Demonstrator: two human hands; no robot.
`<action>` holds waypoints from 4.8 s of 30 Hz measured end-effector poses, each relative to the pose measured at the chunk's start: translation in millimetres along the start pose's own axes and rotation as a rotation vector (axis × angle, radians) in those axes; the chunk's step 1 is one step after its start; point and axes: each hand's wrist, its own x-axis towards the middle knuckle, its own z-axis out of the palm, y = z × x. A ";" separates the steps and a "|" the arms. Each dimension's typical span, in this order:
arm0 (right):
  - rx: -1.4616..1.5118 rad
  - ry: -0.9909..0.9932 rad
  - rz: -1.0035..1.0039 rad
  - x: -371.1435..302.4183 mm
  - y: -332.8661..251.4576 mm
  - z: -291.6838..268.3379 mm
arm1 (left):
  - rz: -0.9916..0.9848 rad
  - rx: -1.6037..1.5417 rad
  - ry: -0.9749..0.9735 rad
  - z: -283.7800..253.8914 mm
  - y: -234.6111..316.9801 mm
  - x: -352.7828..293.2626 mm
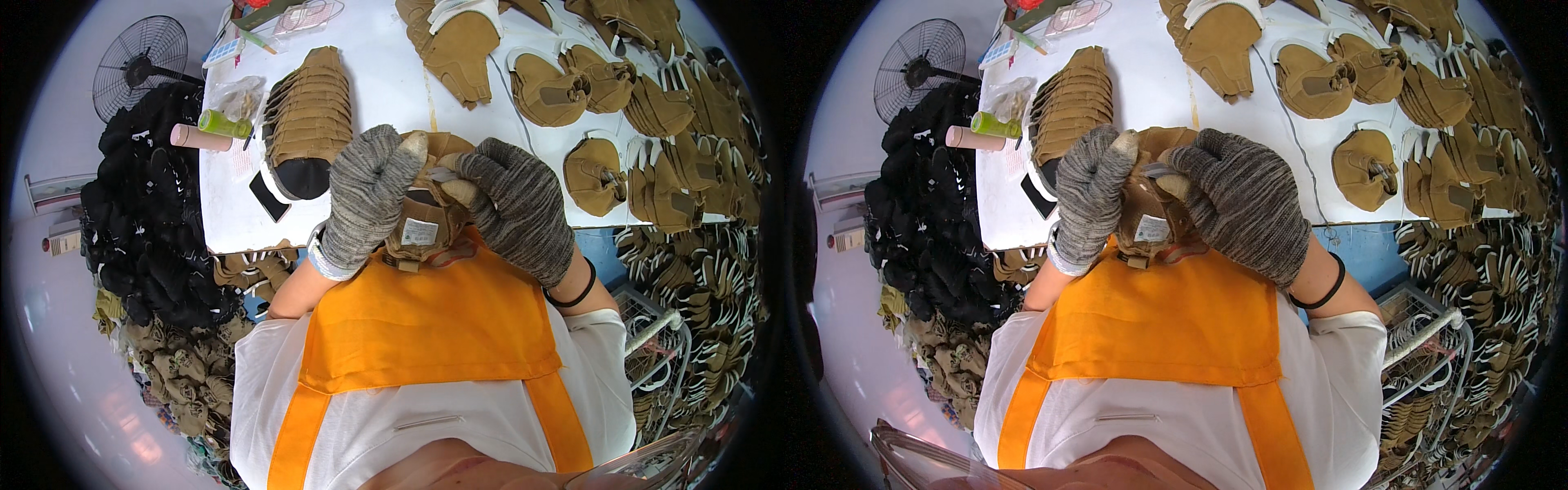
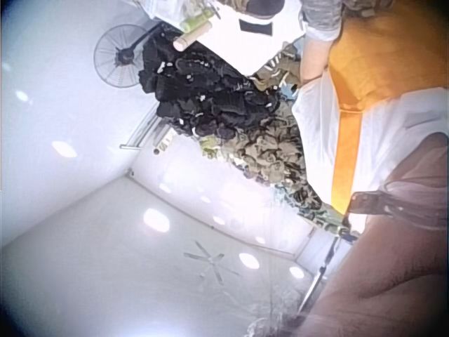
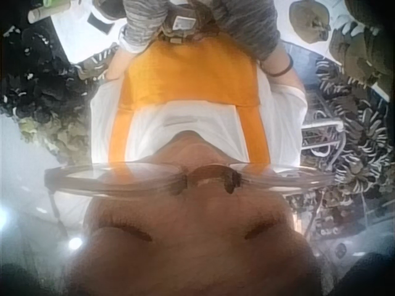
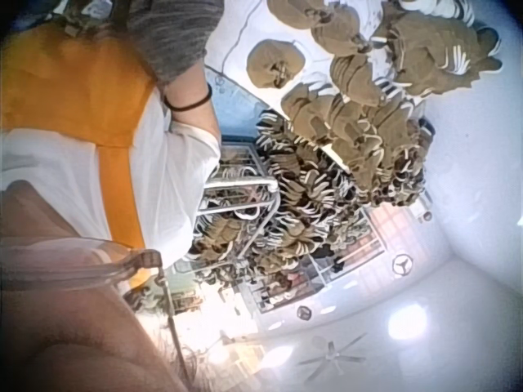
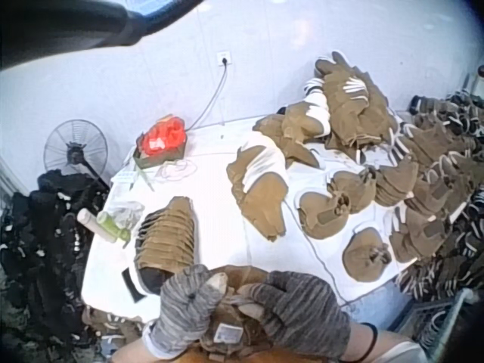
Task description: The person picks up brown shoe components from a table, turns them over to check the surfaces, trims loose threads using pink snips, and stacks the components together.
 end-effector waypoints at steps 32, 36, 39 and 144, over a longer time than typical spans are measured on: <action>-0.113 0.000 -0.135 20.8 56.9 19.3 | -0.105 0.192 -0.440 -24.2 -24.1 5.9; 0.161 -0.130 0.016 27.9 52.8 19.4 | -0.131 0.022 -0.549 -32.3 -28.8 5.9; 0.078 0.068 -0.093 34.0 52.5 12.7 | -0.106 -0.170 -0.340 -33.1 -60.1 -16.1; 0.434 -0.109 -0.095 -0.7 12.7 40.0 | -0.121 -0.472 -0.281 -5.1 -61.8 -62.6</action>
